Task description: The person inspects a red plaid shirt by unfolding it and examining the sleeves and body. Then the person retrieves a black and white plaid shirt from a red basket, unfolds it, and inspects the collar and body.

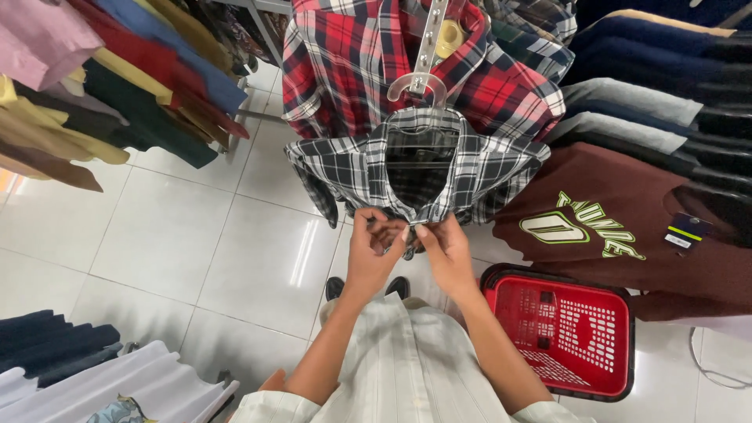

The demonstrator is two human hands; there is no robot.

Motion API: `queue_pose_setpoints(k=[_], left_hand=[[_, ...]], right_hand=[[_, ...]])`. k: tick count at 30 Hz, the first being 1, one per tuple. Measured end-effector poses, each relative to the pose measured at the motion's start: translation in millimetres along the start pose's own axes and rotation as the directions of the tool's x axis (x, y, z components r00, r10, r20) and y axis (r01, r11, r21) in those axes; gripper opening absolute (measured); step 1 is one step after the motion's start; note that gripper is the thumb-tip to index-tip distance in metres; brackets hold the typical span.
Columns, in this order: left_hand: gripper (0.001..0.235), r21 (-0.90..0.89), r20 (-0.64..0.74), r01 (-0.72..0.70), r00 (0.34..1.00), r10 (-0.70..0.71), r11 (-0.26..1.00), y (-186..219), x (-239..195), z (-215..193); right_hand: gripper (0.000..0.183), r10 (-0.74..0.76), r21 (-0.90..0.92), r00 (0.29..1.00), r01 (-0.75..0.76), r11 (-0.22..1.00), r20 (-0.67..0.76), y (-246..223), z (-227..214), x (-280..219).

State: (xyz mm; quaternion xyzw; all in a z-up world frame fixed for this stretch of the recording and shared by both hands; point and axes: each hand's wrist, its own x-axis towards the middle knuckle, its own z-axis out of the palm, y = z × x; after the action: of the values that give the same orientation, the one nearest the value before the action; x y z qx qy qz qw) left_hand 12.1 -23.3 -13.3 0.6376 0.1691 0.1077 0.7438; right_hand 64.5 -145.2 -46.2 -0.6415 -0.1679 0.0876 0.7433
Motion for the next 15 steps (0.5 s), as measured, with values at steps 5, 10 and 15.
queue_pose_setpoints(k=[5, 10, 15], left_hand=[[0.030, -0.191, -0.047, 0.077, 0.995, -0.087, 0.979, -7, 2, 4], [0.033, -0.290, -0.080, 0.106, 0.988, -0.134, 0.951, -26, 5, 6], [0.037, -0.277, -0.072, 0.128, 0.986, -0.153, 0.952, -33, 9, 1]], right_hand=[[0.016, 0.193, 0.051, 0.981, -0.193, 0.980, 0.011, 14, -10, -2], [0.021, 0.290, 0.141, 0.957, -0.291, 0.946, 0.029, 4, -7, -2], [0.018, 0.466, 0.347, 0.881, -0.412, 0.843, -0.084, -9, -4, 9]])
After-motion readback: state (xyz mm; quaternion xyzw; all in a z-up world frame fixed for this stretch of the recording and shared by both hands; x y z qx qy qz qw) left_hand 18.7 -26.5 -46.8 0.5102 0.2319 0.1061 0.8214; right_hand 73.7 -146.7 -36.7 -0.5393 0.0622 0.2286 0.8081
